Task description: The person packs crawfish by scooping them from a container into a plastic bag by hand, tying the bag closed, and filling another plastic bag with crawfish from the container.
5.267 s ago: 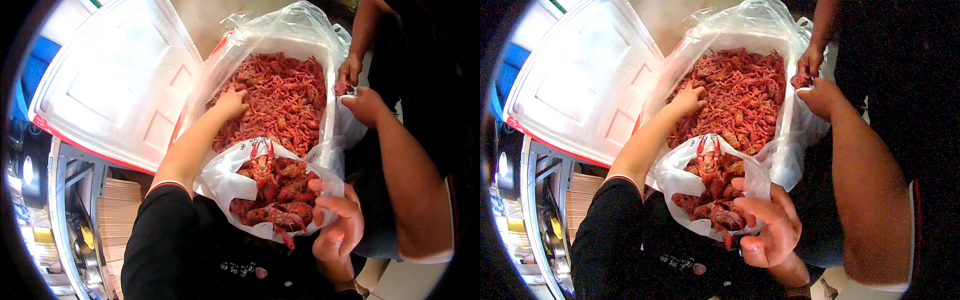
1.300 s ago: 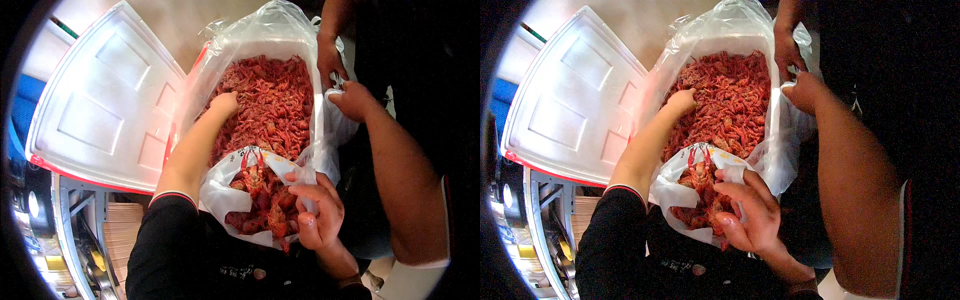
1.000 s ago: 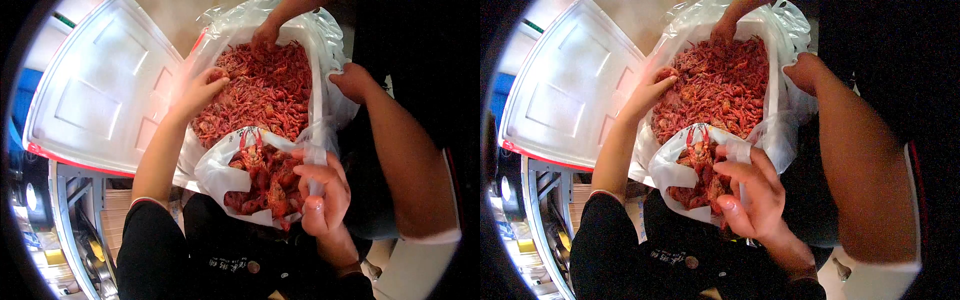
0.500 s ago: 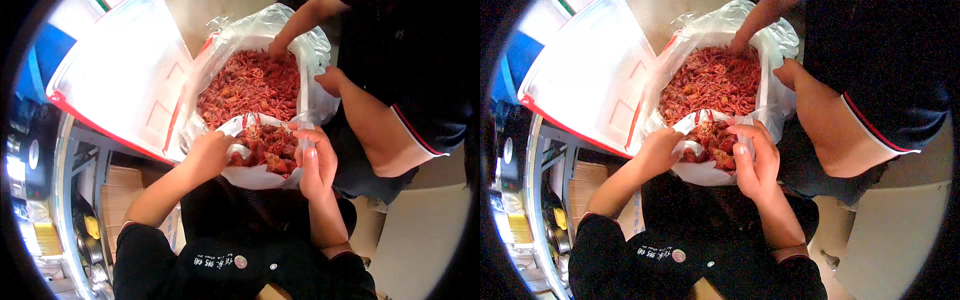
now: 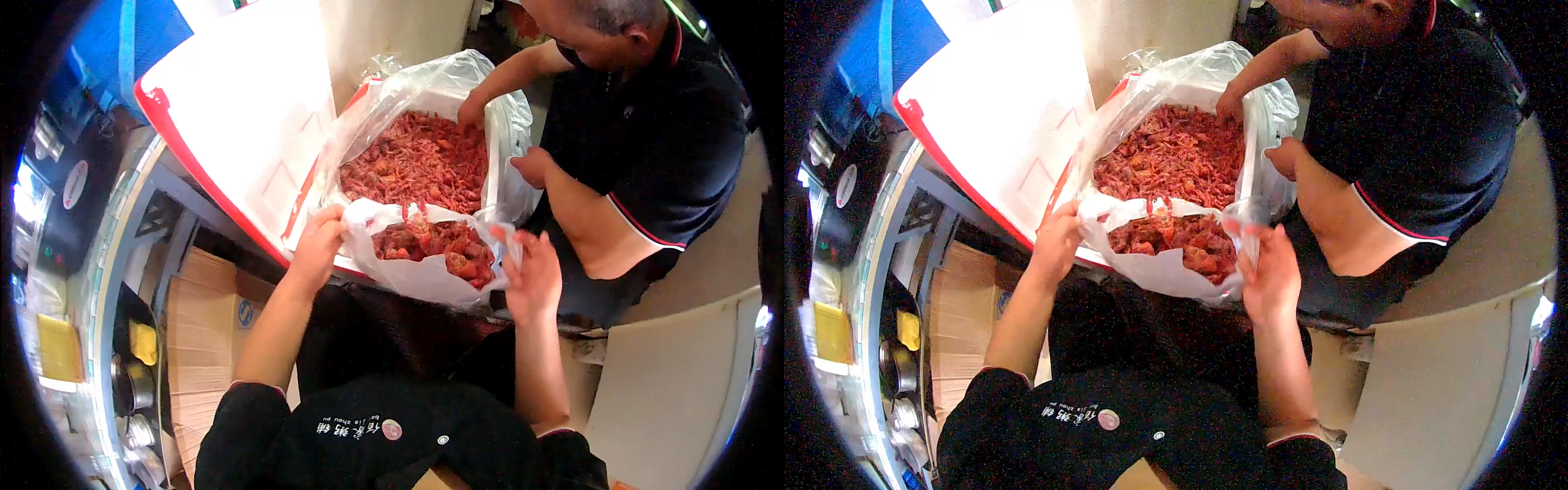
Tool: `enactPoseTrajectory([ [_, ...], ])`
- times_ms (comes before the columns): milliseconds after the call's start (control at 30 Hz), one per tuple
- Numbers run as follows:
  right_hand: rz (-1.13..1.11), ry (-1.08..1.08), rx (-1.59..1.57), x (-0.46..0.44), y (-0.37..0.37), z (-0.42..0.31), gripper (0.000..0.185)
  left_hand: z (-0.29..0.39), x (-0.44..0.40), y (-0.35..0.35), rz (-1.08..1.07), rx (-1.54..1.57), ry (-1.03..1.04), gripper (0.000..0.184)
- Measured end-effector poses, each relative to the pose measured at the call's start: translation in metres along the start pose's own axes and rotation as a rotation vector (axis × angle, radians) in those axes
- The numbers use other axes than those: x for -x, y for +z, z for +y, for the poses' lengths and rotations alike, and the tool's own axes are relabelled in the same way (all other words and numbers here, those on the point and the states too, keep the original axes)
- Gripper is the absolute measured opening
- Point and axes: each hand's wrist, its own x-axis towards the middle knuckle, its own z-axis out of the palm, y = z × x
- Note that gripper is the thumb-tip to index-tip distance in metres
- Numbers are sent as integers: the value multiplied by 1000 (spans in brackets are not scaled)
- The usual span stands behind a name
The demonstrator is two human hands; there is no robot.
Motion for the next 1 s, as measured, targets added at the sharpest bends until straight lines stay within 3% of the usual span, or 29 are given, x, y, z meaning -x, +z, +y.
enactPoseTrajectory([
  [100,28,-55,46,-28,17,0,31,21,-8,29,-251,273,28,37],
  [200,24,-106,139,-36,35,-11,29,38,-20,38,-251,376,141,38],
  [233,10,-149,155,-36,31,-14,29,41,-29,24,-354,264,215,36],
  [333,-82,-263,279,-19,10,-20,33,40,1,9,-297,113,304,29],
  [433,-209,-218,240,-4,4,-22,31,48,21,7,-346,-71,367,16],
  [467,-223,-283,445,-5,8,-17,29,51,26,8,-341,-112,368,13],
  [533,-334,-294,821,-3,26,-16,36,55,19,18,-234,-496,406,11],
  [567,-366,-225,901,-1,38,-19,39,60,15,31,-228,-683,637,7],
  [600,-398,-157,980,0,48,-19,44,59,11,40,-304,-707,548,9],
  [667,-414,-113,959,-2,56,-19,45,60,9,69,-352,-427,330,25],
  [733,-441,-80,941,-3,56,-24,48,53,-3,71,-349,-444,366,34],
  [800,-504,-197,1097,-6,43,-32,47,48,-19,70,-345,-462,402,42],
  [833,-562,-525,1293,-15,32,-29,49,48,-25,67,-332,-454,477,47],
  [867,-557,-521,1292,-22,21,-25,49,48,-31,64,-320,-445,548,51],
  [933,-340,-732,1612,-31,14,-20,50,48,-43,63,-273,-431,519,68],
  [967,-206,-848,1401,-39,16,-7,47,47,-47,64,-260,-548,525,70],
  [1000,-100,-568,1127,-48,16,3,50,48,-48,68,-246,-665,537,73],
])
